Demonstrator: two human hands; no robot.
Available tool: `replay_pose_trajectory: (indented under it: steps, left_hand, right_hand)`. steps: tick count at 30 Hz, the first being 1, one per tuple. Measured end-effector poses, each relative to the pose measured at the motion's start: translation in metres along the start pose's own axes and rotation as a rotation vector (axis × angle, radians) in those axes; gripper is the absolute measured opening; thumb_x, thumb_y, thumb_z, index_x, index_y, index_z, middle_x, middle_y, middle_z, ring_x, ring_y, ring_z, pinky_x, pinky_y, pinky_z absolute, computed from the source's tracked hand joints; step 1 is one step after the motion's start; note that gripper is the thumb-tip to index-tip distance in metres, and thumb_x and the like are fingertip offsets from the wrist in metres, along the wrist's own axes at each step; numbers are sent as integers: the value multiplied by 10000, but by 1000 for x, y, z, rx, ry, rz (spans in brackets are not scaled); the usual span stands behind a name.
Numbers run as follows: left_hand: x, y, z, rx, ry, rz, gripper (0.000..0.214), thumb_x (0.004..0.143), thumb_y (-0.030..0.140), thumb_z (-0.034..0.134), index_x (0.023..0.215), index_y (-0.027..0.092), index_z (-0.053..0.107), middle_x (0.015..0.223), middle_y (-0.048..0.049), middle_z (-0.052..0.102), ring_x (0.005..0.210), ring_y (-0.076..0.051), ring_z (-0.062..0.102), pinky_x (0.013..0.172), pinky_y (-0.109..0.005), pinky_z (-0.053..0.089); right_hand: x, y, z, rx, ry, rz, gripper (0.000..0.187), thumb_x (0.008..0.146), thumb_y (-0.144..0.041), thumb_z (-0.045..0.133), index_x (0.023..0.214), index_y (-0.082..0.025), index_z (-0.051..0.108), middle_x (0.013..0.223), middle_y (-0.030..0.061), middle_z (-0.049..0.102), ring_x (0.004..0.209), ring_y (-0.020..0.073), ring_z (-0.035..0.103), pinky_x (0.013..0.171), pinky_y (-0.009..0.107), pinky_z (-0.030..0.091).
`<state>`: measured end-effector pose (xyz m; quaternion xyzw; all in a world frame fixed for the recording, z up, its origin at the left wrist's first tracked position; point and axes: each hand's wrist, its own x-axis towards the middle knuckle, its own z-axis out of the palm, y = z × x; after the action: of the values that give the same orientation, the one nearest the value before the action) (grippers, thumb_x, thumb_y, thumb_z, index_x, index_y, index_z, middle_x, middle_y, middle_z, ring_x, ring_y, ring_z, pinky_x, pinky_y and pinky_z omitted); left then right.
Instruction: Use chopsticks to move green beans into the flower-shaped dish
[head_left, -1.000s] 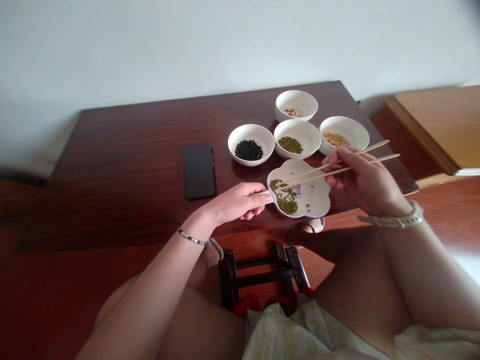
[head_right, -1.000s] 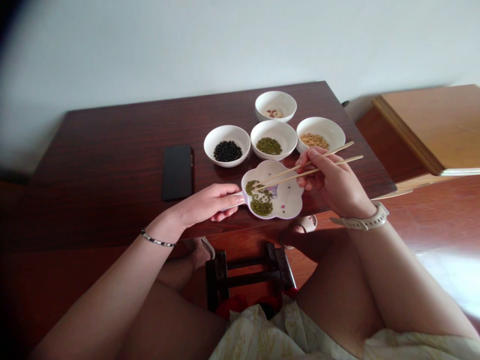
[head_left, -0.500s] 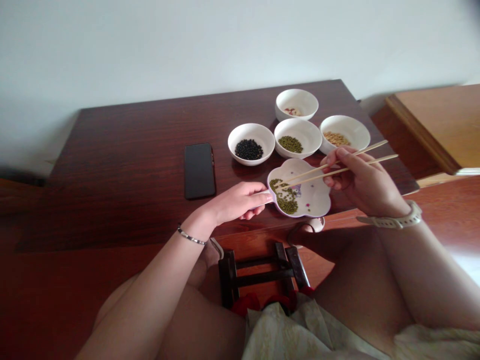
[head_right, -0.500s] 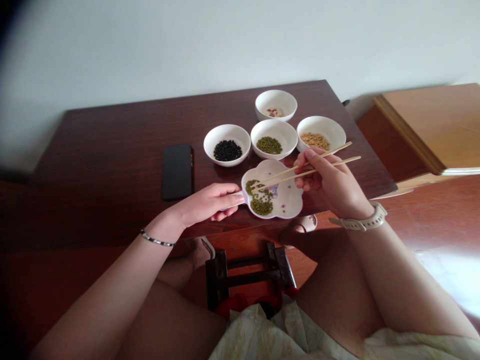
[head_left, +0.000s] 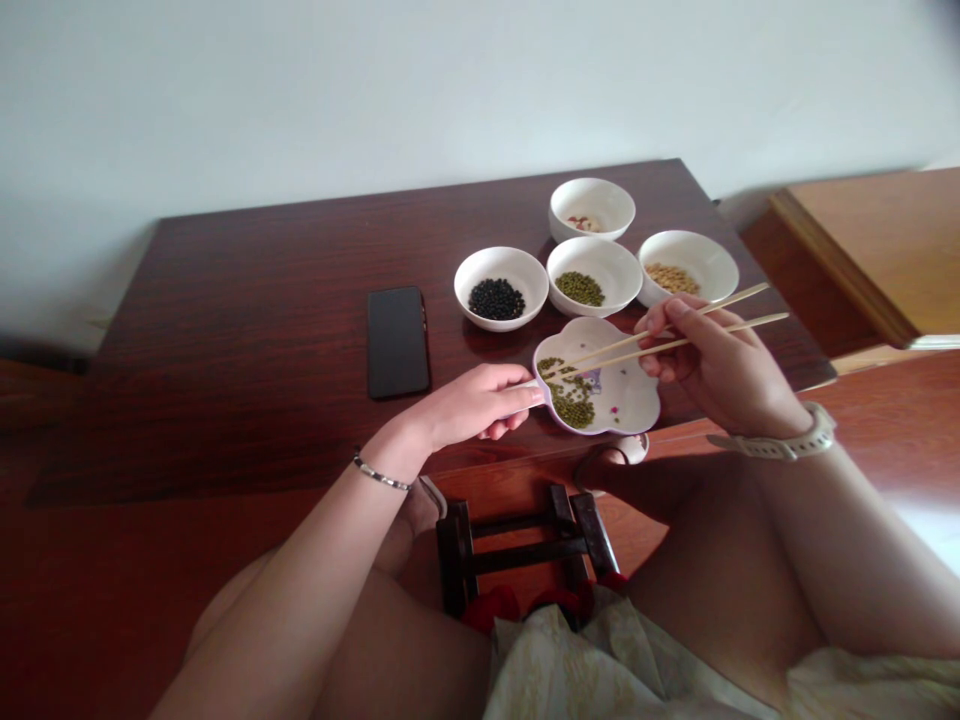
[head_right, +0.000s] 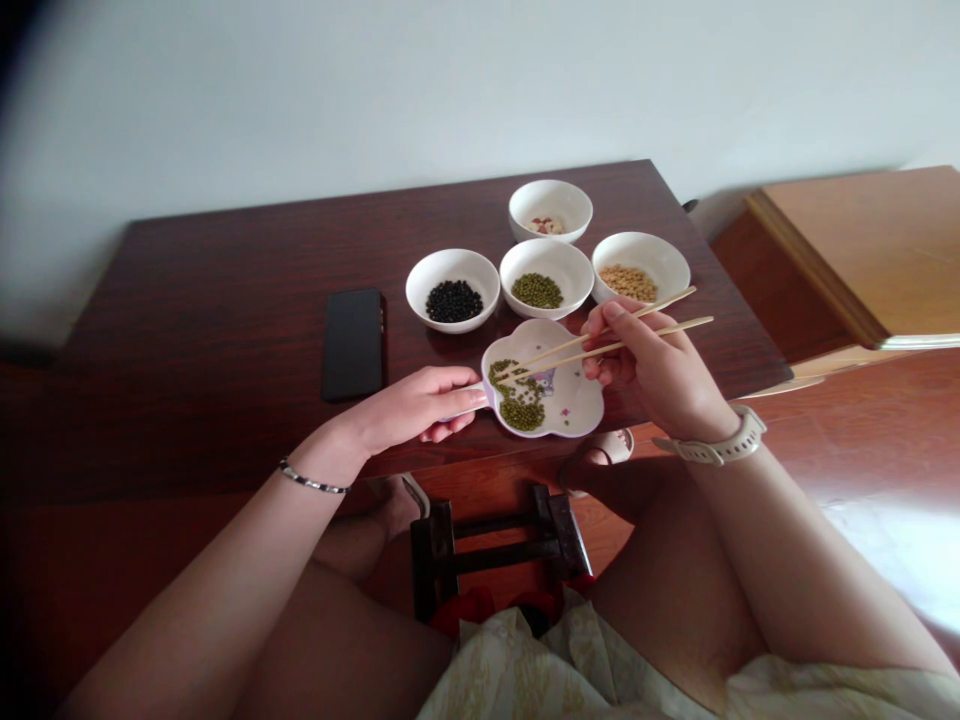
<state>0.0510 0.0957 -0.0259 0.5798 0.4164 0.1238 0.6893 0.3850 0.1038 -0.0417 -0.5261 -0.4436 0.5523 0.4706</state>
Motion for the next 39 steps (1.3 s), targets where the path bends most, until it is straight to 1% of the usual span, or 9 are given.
replay_pose_trajectory:
  steps: [7, 12, 16, 22, 28, 33, 39]
  left_hand:
    - [1, -2, 0, -28, 3, -4, 455, 1191, 574, 863, 995, 232, 634, 881, 38, 638, 742, -127, 535, 672, -279, 429]
    - [1, -2, 0, -15, 4, 0, 466, 1191, 577, 856, 979, 233, 622, 879, 35, 636, 747, -128, 537, 682, -284, 432]
    - [0, -1, -1, -3, -5, 9, 489, 1189, 610, 849, 973, 233, 624, 890, 33, 636, 752, -129, 539, 692, -291, 441]
    - [1, -4, -2, -12, -12, 20, 491, 1194, 609, 856, 974, 236, 623, 881, 37, 634, 751, -131, 537, 685, -288, 440]
    - [1, -4, -1, -13, -4, 14, 492, 1189, 614, 855, 982, 233, 624, 897, 33, 639, 756, -130, 541, 684, -286, 440]
    - [0, -3, -2, -23, -12, 18, 473, 1184, 592, 864, 988, 230, 631, 904, 30, 643, 753, -127, 543, 671, -285, 426]
    - [0, -3, -1, -20, -8, 20, 468, 1192, 575, 855, 978, 230, 622, 894, 32, 639, 743, -121, 541, 664, -282, 419]
  right_hand:
    - [-1, -2, 3, 2, -1, -16, 443, 1081, -651, 1032, 897, -276, 883, 948, 65, 773, 696, 167, 701, 517, 264, 538]
    - [-2, -5, 3, 21, 19, -16, 424, 1080, -605, 1038, 879, -267, 878, 982, 61, 790, 695, 150, 706, 523, 245, 539]
    - [-1, -6, 0, 26, 29, -11, 406, 1068, -588, 1043, 882, -264, 883, 985, 56, 790, 686, 143, 701, 517, 246, 538]
    - [3, -3, -7, 2, 43, -7, 422, 1056, -618, 1050, 872, -282, 873, 977, 63, 811, 694, 171, 722, 496, 263, 538]
    - [1, -2, -4, 25, 42, -8, 433, 1053, -619, 1067, 872, -269, 887, 944, 59, 794, 691, 151, 726, 517, 218, 560]
    - [0, -4, -1, 45, 33, -3, 446, 1036, -619, 1092, 877, -258, 883, 988, 53, 796, 685, 130, 729, 523, 194, 578]
    - [0, -5, 0, 67, 37, -2, 445, 1050, -575, 1087, 866, -238, 861, 950, 45, 779, 671, 106, 734, 534, 155, 564]
